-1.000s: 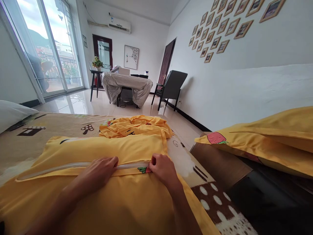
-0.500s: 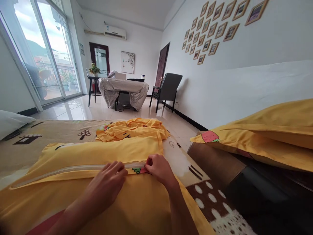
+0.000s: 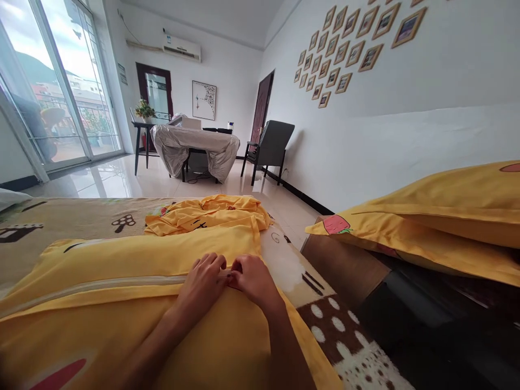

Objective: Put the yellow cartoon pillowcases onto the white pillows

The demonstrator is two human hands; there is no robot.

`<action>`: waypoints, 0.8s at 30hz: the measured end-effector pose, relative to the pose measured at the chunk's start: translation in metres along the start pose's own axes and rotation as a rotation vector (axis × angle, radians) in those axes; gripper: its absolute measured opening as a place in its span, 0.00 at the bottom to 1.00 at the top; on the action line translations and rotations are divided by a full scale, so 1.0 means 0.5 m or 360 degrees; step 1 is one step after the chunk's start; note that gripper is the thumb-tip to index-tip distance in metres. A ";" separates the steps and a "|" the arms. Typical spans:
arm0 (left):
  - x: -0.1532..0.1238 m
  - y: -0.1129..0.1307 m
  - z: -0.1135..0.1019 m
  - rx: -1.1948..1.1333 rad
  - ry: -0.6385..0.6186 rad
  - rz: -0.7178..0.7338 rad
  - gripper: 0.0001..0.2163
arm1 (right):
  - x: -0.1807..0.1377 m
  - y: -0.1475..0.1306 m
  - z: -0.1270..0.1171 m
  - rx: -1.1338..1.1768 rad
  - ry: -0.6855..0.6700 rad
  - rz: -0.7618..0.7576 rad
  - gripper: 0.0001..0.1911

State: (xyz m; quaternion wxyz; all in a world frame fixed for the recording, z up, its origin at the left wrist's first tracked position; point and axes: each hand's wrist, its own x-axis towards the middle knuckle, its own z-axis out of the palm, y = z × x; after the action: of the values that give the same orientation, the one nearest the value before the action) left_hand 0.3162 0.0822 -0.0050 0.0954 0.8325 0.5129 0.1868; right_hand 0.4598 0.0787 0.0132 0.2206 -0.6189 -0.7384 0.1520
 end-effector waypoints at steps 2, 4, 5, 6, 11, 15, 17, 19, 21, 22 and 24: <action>-0.004 -0.003 0.005 0.0010 0.0020 0.0047 0.07 | 0.000 0.001 0.000 0.0002 -0.0012 0.0017 0.06; -0.005 -0.003 0.011 0.0015 0.0050 0.0059 0.09 | 0.000 0.001 -0.001 0.0026 -0.0028 0.0037 0.06; -0.005 -0.003 0.013 0.0008 0.0056 0.0064 0.11 | 0.000 0.002 -0.002 0.0037 -0.0035 0.0046 0.06; -0.006 -0.002 0.015 -0.0009 0.0051 0.0074 0.11 | 0.000 0.003 -0.003 0.0046 -0.0037 0.0053 0.06; -0.013 -0.002 0.015 -0.0105 -0.0073 0.0259 0.12 | 0.000 0.010 -0.009 0.0120 -0.0027 0.0045 0.06; -0.019 -0.007 0.015 -0.0022 -0.0112 0.0365 0.14 | 0.000 0.016 -0.019 0.0122 0.0084 0.0119 0.09; -0.020 -0.009 0.017 0.0008 -0.0132 0.0380 0.14 | -0.002 0.017 -0.023 0.0086 0.0162 0.0185 0.11; -0.022 -0.010 0.019 0.0030 -0.0151 0.0390 0.14 | -0.004 0.017 -0.027 0.0073 0.0184 0.0206 0.12; -0.024 -0.011 0.020 0.0040 -0.0156 0.0393 0.14 | -0.007 0.013 -0.030 0.0112 0.0124 0.0155 0.12; -0.026 -0.011 0.020 0.0040 -0.0154 0.0392 0.14 | -0.009 0.011 -0.030 0.0135 0.0079 0.0114 0.12; -0.029 -0.011 0.021 0.0038 -0.0144 0.0389 0.15 | -0.011 0.007 -0.030 0.0143 -0.0005 0.0042 0.12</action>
State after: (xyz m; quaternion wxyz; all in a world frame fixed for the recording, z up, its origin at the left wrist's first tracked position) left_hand 0.3102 0.0722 -0.0194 0.0851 0.8974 0.4050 0.1531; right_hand 0.4710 0.0732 0.0235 0.2449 -0.6179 -0.7229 0.1888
